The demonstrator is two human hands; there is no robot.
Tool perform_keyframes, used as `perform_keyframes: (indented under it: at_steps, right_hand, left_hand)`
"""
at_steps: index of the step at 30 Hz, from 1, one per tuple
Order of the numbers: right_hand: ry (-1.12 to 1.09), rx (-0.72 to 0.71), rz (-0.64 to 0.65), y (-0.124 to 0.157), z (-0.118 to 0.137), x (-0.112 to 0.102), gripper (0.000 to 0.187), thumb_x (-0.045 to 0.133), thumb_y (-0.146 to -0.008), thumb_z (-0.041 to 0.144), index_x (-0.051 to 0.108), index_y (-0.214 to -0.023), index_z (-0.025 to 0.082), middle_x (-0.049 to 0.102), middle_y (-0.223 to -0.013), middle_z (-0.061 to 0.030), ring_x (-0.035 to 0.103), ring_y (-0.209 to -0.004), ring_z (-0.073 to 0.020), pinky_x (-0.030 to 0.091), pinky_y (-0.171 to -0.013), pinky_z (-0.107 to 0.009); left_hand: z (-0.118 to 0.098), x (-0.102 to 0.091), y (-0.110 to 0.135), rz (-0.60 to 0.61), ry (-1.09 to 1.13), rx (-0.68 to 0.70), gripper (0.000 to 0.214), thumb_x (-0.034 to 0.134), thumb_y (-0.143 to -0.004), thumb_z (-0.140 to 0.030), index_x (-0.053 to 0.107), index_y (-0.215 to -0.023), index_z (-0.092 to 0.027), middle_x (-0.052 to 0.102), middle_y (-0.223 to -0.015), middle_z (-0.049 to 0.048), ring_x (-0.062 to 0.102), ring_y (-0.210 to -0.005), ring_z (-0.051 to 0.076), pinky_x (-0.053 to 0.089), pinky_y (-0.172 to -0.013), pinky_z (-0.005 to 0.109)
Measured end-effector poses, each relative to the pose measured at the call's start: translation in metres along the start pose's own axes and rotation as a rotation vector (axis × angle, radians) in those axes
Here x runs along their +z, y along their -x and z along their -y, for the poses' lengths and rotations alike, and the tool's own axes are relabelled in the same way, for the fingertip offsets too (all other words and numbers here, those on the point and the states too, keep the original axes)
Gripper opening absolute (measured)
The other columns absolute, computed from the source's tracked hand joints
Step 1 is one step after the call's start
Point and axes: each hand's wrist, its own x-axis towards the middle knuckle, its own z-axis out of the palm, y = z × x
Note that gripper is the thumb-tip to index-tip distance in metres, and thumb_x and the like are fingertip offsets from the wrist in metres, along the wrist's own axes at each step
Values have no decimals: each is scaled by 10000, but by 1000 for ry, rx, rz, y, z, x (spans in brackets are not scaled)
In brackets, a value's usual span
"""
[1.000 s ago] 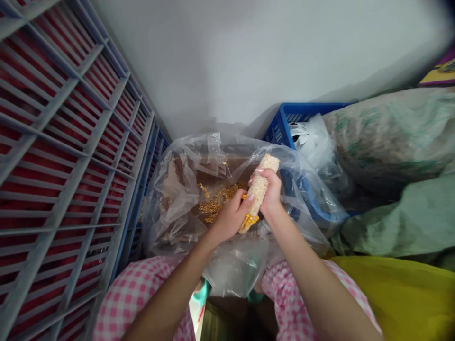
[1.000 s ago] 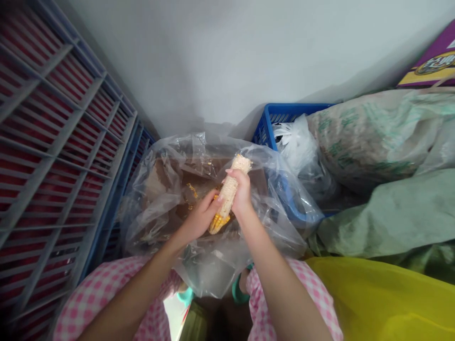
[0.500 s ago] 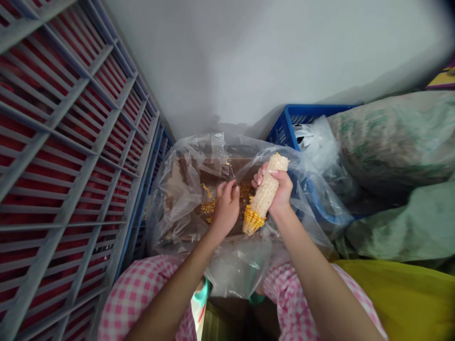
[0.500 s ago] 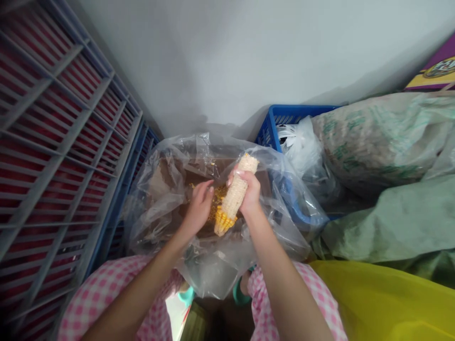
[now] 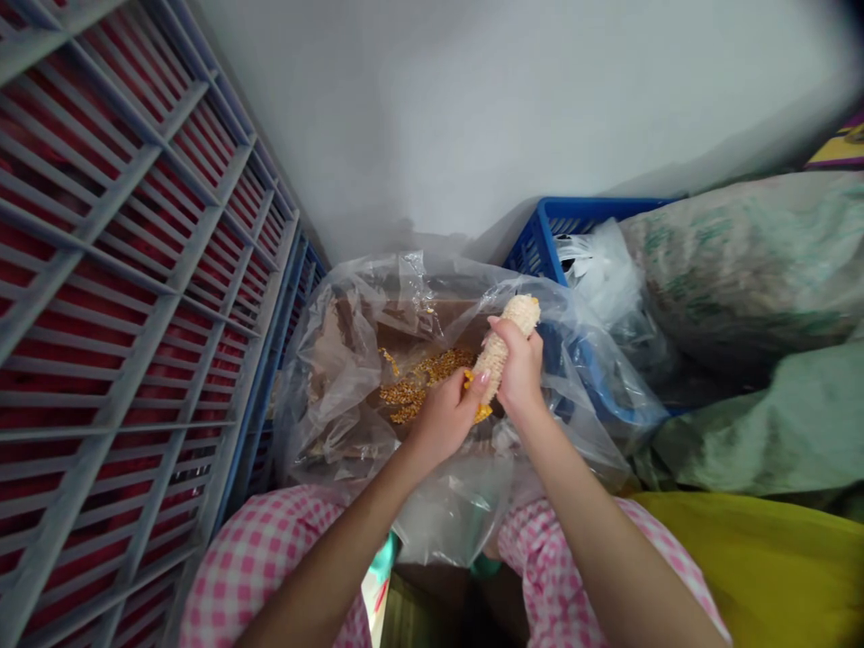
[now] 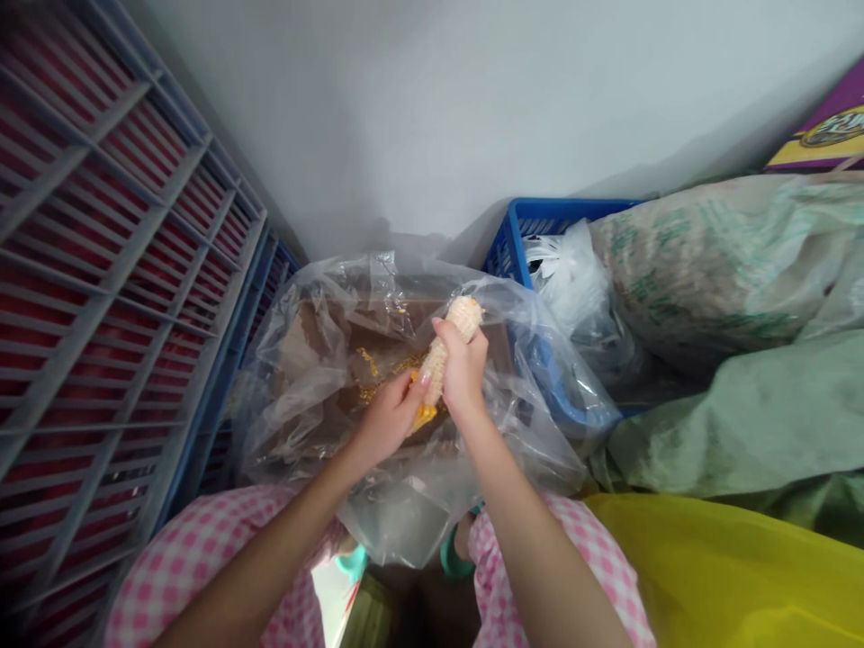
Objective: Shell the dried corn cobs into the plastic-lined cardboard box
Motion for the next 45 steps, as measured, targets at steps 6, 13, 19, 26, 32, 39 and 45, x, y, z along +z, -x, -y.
perform_keyframes:
  at_steps: [6, 13, 19, 26, 32, 39, 45]
  right_hand:
    - [-95, 34, 70, -1, -3, -1, 153, 607, -540, 282, 508, -608, 187, 454, -469, 74, 417, -423, -88, 301, -418, -233]
    - [-246, 110, 95, -4, -4, 2, 166, 587, -516, 298, 506, -613, 192, 469, -460, 78, 445, -411, -82, 322, -416, -216]
    - [-312, 93, 103, -6, 4, 0, 155, 573, -531, 294, 518, -636, 194, 484, -455, 67, 432, -404, -80, 316, -403, -204]
    - [-302, 76, -4, -10, 10, -3, 126, 561, -576, 295, 480, -598, 200, 485, -463, 60, 422, -392, -84, 319, -386, -218]
    - [-256, 135, -82, -4, 4, 0, 160, 591, -572, 301, 473, -599, 196, 482, -442, 65, 429, -395, -87, 318, -391, -216]
    - [-261, 149, -101, -5, 2, 0, 198, 621, -553, 315, 486, -633, 194, 482, -456, 70, 451, -431, -95, 344, -420, -211]
    - [-239, 132, -81, -8, 7, -1, 225, 636, -588, 347, 489, -663, 193, 475, -478, 75, 450, -445, -90, 354, -436, -211]
  left_hand:
    - [0, 6, -3, -120, 105, -201, 431, 286, -866, -464, 487, -605, -186, 523, -580, 16, 491, -586, 149, 332, -585, 261]
    - [0, -12, -16, -167, 419, -361, 240, 483, -814, -372, 579, -895, -167, 654, -788, 47, 595, -834, 183, 420, -761, 275]
    - [-11, -21, -8, 310, 505, -377, 443, 520, -733, -564, 588, -915, -166, 624, -686, 38, 569, -486, 147, 425, -475, 263]
    - [-19, -18, 1, 78, 186, -60, 379, 571, -743, -451, 565, -1029, -202, 617, -748, 13, 549, -560, 112, 393, -496, 207]
    - [-10, -9, -5, -36, 110, -147, 425, 360, -838, -513, 591, -745, -168, 577, -612, 0, 521, -562, 123, 386, -537, 228]
    - [11, -16, -20, -239, 144, -184, 381, 485, -817, -321, 544, -1161, -167, 614, -1117, 109, 563, -1028, 196, 405, -911, 332]
    - [-6, -22, -13, 203, 427, -331, 580, 288, -832, -603, 615, -1061, -181, 676, -926, 80, 644, -765, 193, 497, -683, 309]
